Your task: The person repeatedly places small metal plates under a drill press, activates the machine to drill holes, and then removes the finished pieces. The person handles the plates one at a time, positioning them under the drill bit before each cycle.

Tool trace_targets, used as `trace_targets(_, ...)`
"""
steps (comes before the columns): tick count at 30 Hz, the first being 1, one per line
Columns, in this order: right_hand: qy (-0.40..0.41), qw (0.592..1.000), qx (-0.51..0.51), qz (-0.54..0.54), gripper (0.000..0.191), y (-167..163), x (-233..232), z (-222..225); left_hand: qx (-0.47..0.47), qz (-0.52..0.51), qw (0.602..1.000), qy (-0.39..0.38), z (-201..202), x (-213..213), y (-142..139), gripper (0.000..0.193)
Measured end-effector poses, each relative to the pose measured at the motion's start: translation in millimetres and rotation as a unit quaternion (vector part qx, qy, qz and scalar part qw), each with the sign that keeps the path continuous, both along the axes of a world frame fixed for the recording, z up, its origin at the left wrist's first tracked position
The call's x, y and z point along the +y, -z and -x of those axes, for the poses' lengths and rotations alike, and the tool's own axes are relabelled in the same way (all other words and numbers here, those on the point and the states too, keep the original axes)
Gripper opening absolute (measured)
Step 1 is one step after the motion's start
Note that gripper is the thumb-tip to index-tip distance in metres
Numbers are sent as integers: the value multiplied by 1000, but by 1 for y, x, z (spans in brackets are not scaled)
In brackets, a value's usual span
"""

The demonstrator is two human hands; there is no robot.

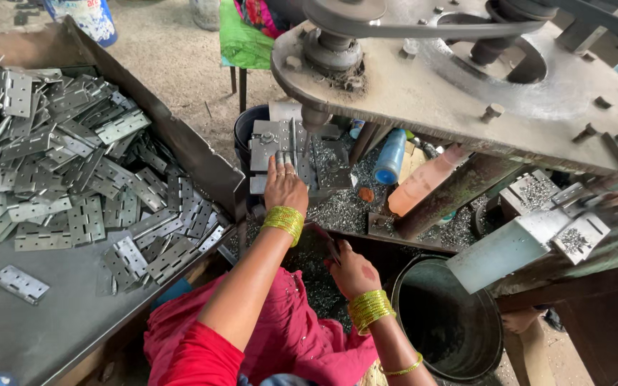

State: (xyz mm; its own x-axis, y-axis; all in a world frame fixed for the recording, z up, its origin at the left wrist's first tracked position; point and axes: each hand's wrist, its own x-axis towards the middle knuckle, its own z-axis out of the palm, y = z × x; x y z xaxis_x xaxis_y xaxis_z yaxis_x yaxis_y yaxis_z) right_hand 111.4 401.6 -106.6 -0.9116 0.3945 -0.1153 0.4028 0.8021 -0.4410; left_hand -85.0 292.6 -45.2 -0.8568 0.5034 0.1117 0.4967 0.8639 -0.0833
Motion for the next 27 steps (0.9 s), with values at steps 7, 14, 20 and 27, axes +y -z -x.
trace_targets(7, 83, 995, 1, 56, 43, 49, -11, -27, 3, -90, 996, 26, -7, -18, 1, 47)
trace_targets(14, 48, 998, -28, -19, 46, -19, -5, 3, 4, -69, 998, 7, 2, -10, -5, 38)
trace_targets(20, 61, 997, -2, -38, 39, 1, -20, -22, -27, -103, 994, 10, 6, -6, 3, 39)
trace_targets(27, 67, 997, -18, -34, 34, -9, -6, -3, -31, -111, 993, 12, -6, -19, -10, 36)
